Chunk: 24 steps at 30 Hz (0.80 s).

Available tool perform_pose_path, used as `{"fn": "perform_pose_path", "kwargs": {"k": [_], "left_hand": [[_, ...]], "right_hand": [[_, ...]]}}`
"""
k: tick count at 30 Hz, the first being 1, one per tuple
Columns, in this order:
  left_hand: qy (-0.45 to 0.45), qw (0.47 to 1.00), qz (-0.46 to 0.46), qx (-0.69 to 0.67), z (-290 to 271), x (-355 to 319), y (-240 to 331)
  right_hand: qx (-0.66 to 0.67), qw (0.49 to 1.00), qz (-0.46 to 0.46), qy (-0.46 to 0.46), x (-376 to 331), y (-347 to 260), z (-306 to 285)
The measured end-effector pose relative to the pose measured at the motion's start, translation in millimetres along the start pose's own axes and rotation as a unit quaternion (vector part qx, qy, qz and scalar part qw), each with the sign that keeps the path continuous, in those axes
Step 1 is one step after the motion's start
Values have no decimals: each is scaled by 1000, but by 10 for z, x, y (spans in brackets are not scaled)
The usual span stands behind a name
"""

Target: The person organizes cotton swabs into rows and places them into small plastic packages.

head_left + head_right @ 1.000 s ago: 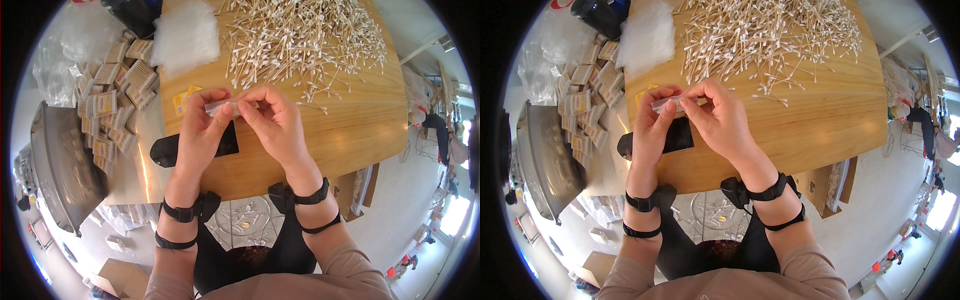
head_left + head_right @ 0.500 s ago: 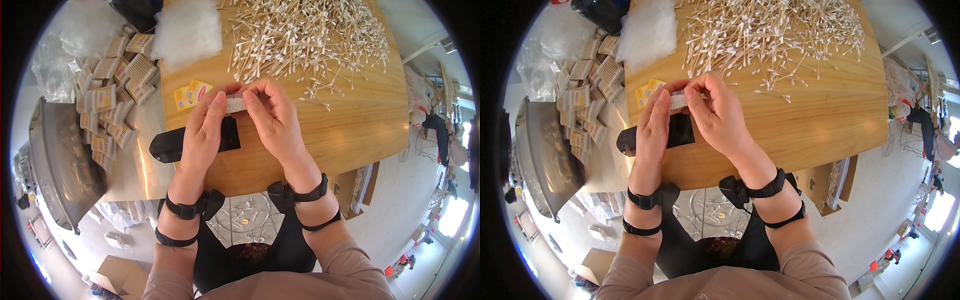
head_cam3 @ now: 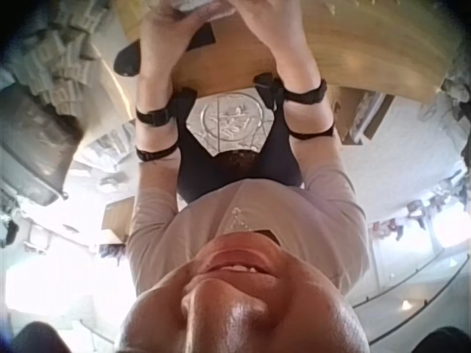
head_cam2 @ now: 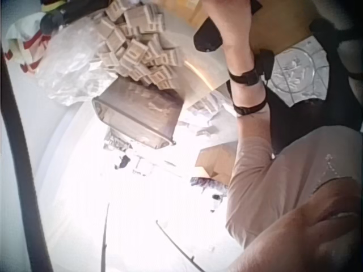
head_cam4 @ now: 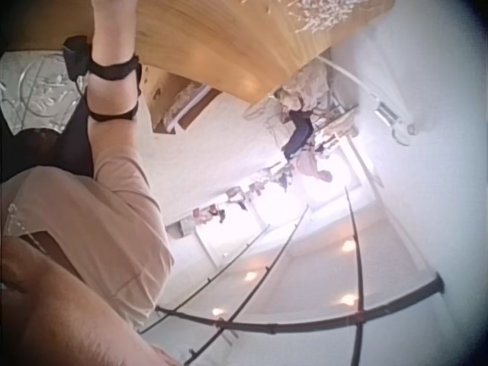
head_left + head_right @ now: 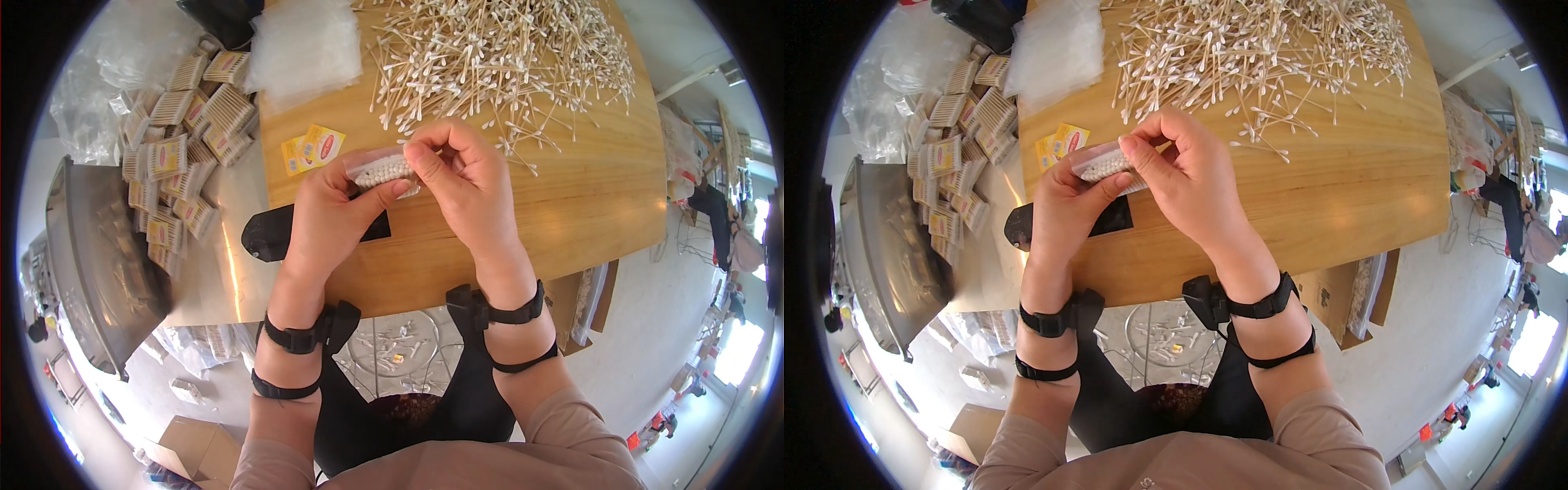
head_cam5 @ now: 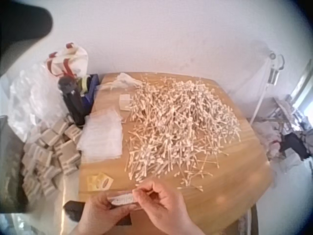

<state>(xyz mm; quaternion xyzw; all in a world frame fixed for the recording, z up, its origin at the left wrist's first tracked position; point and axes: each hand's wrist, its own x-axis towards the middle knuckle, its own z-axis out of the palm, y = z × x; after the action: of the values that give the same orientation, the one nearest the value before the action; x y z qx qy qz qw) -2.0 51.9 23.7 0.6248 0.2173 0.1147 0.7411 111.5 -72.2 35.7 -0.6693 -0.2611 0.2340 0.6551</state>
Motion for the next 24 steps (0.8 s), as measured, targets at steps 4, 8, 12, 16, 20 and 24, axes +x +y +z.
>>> {"fn": "perform_pose_path", "kwargs": {"k": [4,8,12,16,20,24], "left_hand": [[-18,996,-52,-73,-26,-28,28],[-61,991,-69,-97,-82,-11,18],[-37,990,-91,-97,-27,-10,32],[-36,994,-100,-21,-22,-9,1],[-51,992,-99,-53,-29,-6,2],[-52,989,-105,-95,-12,-12,39]], "right_hand": [[14,999,1,-46,47,-2,-114],[-31,995,-6,-89,65,-10,-148],[-1,998,6,-64,56,-17,-131],[37,998,49,-27,48,-43,-132],[64,995,73,-35,42,-51,-141],[62,994,79,-35,43,-62,-136]]}}
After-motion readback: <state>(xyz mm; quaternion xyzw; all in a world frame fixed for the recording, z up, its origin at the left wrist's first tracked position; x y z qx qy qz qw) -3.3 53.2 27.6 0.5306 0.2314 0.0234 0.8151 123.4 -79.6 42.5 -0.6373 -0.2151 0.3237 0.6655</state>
